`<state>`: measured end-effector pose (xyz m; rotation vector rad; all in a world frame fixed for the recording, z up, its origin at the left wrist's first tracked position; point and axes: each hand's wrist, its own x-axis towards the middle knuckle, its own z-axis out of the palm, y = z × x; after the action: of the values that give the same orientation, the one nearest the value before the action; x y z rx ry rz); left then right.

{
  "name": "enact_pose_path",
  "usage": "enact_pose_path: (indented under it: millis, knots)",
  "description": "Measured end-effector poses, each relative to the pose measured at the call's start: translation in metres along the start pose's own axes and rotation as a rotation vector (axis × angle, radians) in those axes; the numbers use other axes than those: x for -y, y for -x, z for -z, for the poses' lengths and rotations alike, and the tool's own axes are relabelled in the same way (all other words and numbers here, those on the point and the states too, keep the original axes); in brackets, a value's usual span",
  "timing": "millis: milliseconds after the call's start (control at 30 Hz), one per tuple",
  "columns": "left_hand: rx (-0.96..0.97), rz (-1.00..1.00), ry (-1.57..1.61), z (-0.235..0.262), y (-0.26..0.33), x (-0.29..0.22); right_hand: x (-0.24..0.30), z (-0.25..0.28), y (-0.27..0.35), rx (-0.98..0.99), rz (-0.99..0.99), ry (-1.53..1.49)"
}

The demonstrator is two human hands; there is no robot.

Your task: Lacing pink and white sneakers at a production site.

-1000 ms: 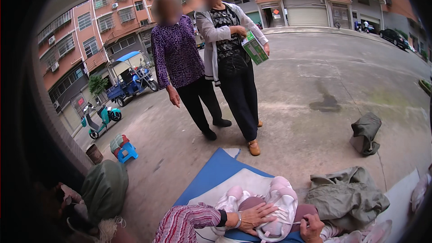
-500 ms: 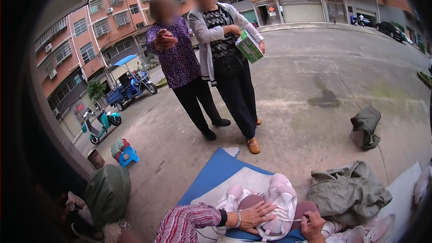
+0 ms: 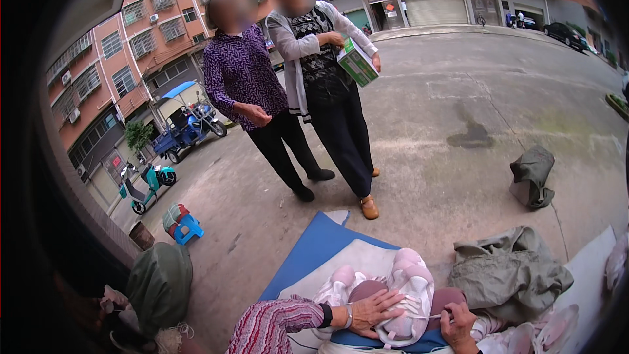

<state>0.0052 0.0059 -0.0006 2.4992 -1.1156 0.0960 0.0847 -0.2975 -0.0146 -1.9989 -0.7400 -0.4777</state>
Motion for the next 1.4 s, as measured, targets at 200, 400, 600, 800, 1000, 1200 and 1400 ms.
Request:
enact_pose_path:
  millis: [200, 400, 600, 800, 1000, 1200, 1400]
  knots:
    - [0.011, -0.003, 0.003, 0.0028, -0.002, 0.0002, -0.0036, -0.0017, 0.0019, -0.009, -0.001, 0.008]
    - [-0.016, -0.012, -0.001, 0.0025, -0.0025, 0.0007, -0.0011, -0.0011, 0.0012, 0.016, -0.054, -0.02]
    - [-0.017, -0.003, 0.01, 0.0014, -0.0033, 0.0017, -0.0031, -0.0004, -0.0001, -0.016, 0.022, 0.016]
    - [-0.019, -0.003, 0.015, -0.0002, -0.0024, 0.0008, -0.0041, -0.0012, 0.0001, -0.024, 0.043, 0.014]
    - [-0.009, -0.001, 0.014, 0.0002, -0.0023, 0.0013, -0.0049, -0.0012, 0.0006, -0.018, 0.029, 0.025]
    - [-0.016, -0.009, 0.015, 0.0015, -0.0026, 0.0011, -0.0045, 0.0, 0.0027, 0.02, -0.043, 0.002]
    - [-0.018, -0.014, -0.001, 0.0001, -0.0023, 0.003, -0.001, 0.0, 0.0009, 0.004, -0.05, -0.009]
